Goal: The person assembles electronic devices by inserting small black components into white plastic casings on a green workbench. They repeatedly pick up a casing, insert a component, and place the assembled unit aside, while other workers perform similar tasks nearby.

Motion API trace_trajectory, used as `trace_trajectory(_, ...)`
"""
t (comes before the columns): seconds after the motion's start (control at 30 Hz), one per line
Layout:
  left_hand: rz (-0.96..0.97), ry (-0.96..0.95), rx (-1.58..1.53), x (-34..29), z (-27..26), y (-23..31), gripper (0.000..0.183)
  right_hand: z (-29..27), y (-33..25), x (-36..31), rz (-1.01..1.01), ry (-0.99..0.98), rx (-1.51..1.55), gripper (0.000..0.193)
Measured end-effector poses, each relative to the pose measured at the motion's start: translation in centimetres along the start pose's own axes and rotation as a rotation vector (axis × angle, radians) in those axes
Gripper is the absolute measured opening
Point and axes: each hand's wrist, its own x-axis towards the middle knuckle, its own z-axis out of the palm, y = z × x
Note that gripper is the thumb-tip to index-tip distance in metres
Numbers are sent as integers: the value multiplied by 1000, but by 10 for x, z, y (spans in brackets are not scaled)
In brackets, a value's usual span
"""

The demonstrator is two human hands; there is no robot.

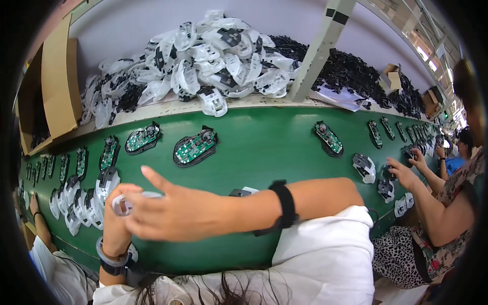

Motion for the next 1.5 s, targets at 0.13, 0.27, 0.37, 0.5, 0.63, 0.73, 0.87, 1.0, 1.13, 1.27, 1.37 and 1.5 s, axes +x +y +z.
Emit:
trace_trajectory(0.13, -159, 5, -287, -19, -49, -7, 50, -73, 56, -68, 279, 199, 23, 20)
trace_trajectory(0.27, -262, -336, -809, -4, -28, 7, 65, -134, 226, -239, 1214, 185, -678, 23)
trace_trajectory(0.37, -196, -686, -1073, 9, -2, -14, 73, -99, 286, -368, 1274, -72, -438, 22)
trace_trajectory(0.5, -130, -452, -667, -10, 1, -15, 89, -58, 285, -334, 1393, -168, -211, 31)
trace_trajectory(0.63, -301, -343, -880, -23, -4, -13, 84, -74, 253, -306, 1511, -92, -242, 26)
trace_trajectory(0.73, -271, -324, -873, -27, 5, 6, 89, -72, 252, -319, 1312, -156, -425, 23)
trace_trajectory(0.87, -79, -109, -571, -35, -8, 13, 78, -82, 255, -318, 1361, 62, -477, 24)
trace_trajectory(1.0, -159, -75, -417, -36, -26, 10, 70, -107, 229, -307, 1625, 224, -145, 13)
trace_trajectory(1.13, -279, -200, -607, -19, -15, 10, 65, -122, 220, -303, 1441, 262, -288, 13)
trace_trajectory(1.27, -283, -278, -610, -11, -13, -3, 57, -101, 147, -164, 1122, 528, -183, 28)
trace_trajectory(1.37, -298, -343, -269, -2, -4, -3, 59, -87, 70, -53, 510, 264, -2, 24)
trace_trajectory(1.5, 127, -284, -41, -6, 4, -2, 58, -38, 36, 18, 18, 114, 528, 19)
